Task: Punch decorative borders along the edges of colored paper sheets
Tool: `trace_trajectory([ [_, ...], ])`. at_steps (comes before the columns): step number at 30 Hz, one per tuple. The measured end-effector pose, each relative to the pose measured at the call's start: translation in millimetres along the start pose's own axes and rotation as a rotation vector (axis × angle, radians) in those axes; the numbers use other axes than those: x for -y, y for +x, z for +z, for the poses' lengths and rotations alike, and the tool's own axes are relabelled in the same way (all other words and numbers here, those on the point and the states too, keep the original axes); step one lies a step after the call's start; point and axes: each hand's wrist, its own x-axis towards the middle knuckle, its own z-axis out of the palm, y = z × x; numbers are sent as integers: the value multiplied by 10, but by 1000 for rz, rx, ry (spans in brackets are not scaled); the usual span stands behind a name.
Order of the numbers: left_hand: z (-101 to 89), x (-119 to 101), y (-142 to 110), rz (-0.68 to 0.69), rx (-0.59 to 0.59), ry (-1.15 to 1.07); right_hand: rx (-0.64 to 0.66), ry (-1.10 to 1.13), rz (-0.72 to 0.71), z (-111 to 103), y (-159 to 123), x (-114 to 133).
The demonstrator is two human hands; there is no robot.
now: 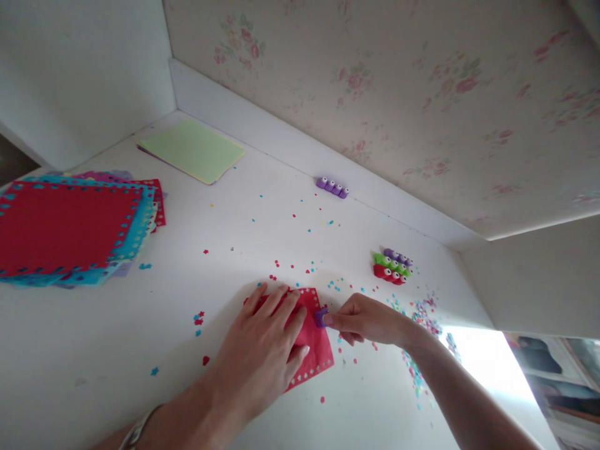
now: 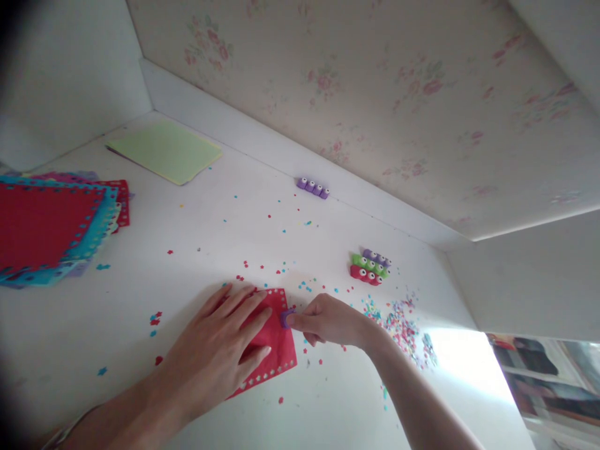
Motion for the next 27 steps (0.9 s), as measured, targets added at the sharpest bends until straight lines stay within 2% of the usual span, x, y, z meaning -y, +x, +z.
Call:
trace_trajectory([
  [16, 5, -2, 26, -12, 23, 20, 4, 13, 33, -1, 29, 45],
  [20, 25, 14, 24, -13, 25, 22, -45, -6, 61, 37, 14, 59],
  [24, -8, -5, 42, 0, 8, 20, -69, 18, 63, 76, 13, 52],
  [27, -8, -78, 101, 74, -19, -3, -70, 17, 60, 70, 8, 84],
])
